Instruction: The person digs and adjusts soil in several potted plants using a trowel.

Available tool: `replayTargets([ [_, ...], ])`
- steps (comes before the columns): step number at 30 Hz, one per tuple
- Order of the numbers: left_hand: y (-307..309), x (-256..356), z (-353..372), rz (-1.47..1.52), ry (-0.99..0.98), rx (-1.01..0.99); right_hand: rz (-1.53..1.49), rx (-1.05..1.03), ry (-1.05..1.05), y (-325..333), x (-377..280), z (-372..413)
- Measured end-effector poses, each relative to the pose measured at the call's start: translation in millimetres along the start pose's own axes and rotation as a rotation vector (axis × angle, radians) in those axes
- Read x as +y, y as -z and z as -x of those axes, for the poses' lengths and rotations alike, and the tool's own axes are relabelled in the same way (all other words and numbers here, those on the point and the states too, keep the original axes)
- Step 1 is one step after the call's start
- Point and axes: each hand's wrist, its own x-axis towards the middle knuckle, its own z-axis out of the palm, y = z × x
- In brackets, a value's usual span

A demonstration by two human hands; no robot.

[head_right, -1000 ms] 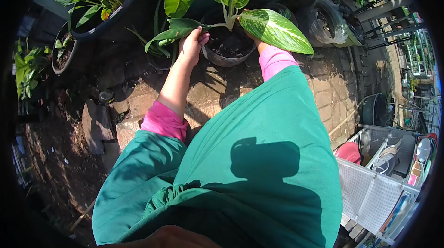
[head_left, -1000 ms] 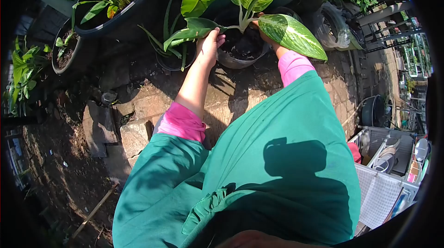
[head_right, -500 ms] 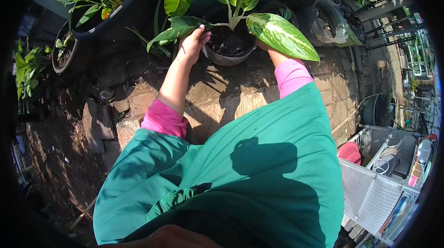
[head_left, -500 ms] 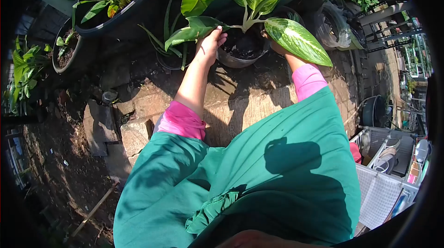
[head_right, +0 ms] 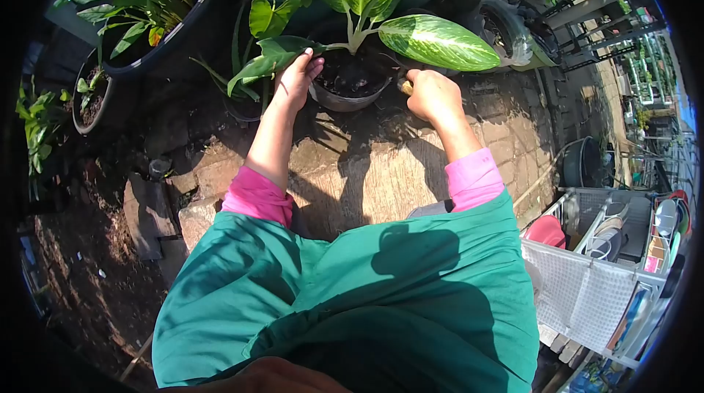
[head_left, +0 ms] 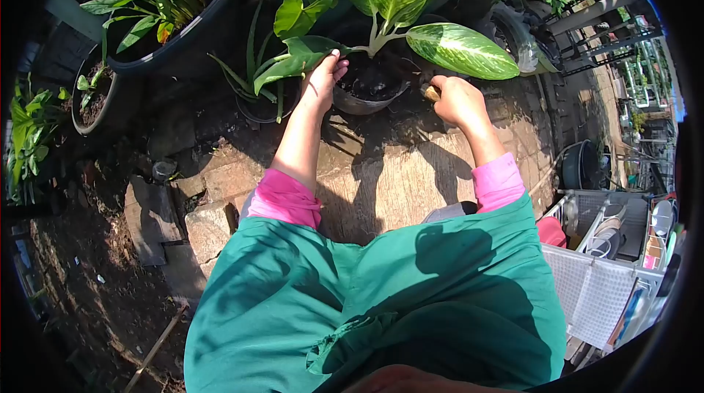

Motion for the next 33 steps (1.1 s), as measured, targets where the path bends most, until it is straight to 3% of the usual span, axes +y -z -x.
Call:
replayTargets([
  [3, -0.3, 0.8, -0.4, 0.037, -0.008, 0.043, -0.050, 0.089, -0.052, -2.9, 10.9, 21.0],
  [5, -1.0, 4.8, 1.3, 0.021, -0.022, 0.045, 0.035, 0.228, 0.034, -28.5, 25.2, 22.0],
  [7, 0.7, 5.8, 0.5, 0.007, -0.016, 0.058, -0.232, 0.042, -0.129, -22.0, 23.2, 28.0],
  [9, 2.6, 3.9, -1.1, 0.001, -0.020, 0.042, -0.373, 0.025, -0.215, -9.4, 21.2, 38.3],
  [13, -0.5, 4.6, 5.0, -0.007, 0.011, 0.023, -0.313, 0.041, -0.214, -25.2, 28.4, 48.5],
  [15, -2.3, 6.3, 9.3, -0.064, -0.001, 0.022, -0.339, 0.072, -0.191, -22.4, 34.5, 48.4],
  [21, -2.6, 16.6, 22.3, -0.217, -0.028, -0.044, -0.661, -0.139, -0.100, -2.5, 32.7, 76.8],
  [23, 1.4, 18.4, 19.7, -0.316, 0.003, -0.051, -0.613, -0.113, -0.063, -8.0, 21.9, 79.8],
  [26, 7.4, 22.2, 30.6, -0.324, -0.156, -0.168, -0.664, -0.143, -0.020, -15.6, 1.0, 74.2],
  [29, 9.3, 44.8, 33.4, -0.640, -0.045, -0.091, -0.699, -0.185, 0.007, -10.1, -33.8, 66.3],
  [31, 31.2, 55.7, 35.7, -0.648, -0.106, -0.074, -0.658, -0.130, 0.109, -12.1, -52.0, 59.0],
  [32, 45.5, 61.1, 39.9, -0.535, -0.137, -0.164, -0.645, -0.129, 0.110, -12.0, -63.2, 56.1],
  [33, 53.6, 78.0, 46.9, -0.436, -0.037, -0.184, -0.643, -0.133, 0.118, -12.3, -73.4, 52.3],
])
